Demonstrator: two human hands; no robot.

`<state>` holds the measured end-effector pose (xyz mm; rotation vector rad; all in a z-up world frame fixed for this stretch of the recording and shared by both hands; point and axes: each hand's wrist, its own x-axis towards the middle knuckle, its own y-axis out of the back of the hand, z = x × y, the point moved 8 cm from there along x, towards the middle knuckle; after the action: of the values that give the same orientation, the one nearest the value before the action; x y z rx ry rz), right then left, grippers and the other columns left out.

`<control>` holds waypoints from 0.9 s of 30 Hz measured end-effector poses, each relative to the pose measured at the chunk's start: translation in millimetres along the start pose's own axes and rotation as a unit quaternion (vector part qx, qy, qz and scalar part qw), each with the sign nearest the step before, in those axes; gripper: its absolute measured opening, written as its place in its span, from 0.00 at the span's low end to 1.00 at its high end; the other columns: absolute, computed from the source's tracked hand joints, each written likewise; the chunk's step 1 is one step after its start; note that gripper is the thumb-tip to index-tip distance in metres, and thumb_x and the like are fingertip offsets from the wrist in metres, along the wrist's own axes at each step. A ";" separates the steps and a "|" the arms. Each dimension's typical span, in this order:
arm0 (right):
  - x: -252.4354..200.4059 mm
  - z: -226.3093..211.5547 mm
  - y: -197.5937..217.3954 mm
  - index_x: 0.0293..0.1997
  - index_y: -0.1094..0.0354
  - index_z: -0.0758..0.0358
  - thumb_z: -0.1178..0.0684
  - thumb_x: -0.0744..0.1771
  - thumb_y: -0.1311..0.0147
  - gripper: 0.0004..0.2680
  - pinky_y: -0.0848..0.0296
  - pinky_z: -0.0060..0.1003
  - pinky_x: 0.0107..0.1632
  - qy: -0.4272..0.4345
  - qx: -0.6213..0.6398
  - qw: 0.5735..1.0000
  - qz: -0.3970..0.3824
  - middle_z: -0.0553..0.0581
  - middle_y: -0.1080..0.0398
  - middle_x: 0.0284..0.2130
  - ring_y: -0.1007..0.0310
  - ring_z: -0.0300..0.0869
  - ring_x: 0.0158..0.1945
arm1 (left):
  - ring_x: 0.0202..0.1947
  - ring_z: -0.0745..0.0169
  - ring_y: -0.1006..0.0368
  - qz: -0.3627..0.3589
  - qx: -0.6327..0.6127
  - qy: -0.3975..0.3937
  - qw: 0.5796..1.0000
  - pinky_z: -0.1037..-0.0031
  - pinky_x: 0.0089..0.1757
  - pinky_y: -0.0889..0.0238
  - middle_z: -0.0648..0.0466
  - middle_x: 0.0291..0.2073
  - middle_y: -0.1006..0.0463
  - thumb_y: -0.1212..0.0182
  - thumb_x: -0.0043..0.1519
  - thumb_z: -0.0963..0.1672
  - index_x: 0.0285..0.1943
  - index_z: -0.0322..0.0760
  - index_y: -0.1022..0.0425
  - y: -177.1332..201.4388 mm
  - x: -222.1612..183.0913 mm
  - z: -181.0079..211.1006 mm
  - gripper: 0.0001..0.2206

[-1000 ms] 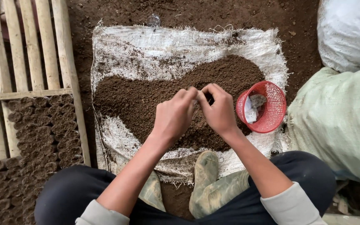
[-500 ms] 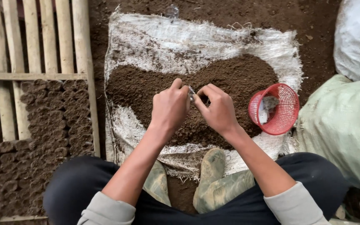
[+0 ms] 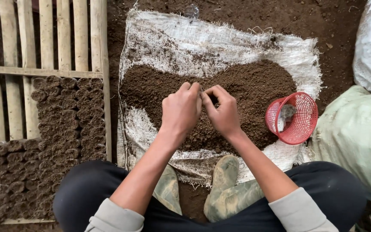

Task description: Filling small plastic bags with soil and organizing them into a wooden tray for seedling preparation.

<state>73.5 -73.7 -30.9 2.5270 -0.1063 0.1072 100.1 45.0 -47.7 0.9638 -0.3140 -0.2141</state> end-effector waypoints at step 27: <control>-16.5 178.1 -99.8 0.73 0.49 0.48 0.48 0.65 0.39 0.27 0.37 0.67 0.61 -0.142 -0.277 0.941 -0.134 0.65 0.49 0.67 0.52 0.65 0.70 | 0.24 0.27 0.23 -0.088 -0.031 -0.050 0.994 0.44 0.27 0.26 0.44 0.29 0.28 0.45 0.54 0.37 0.51 0.33 0.27 -43.7 -8.1 4.9 0.15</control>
<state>76.5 -93.8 -234.8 1.9528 0.0848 -0.3513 89.0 19.5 -82.7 0.9223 -0.3126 -0.4327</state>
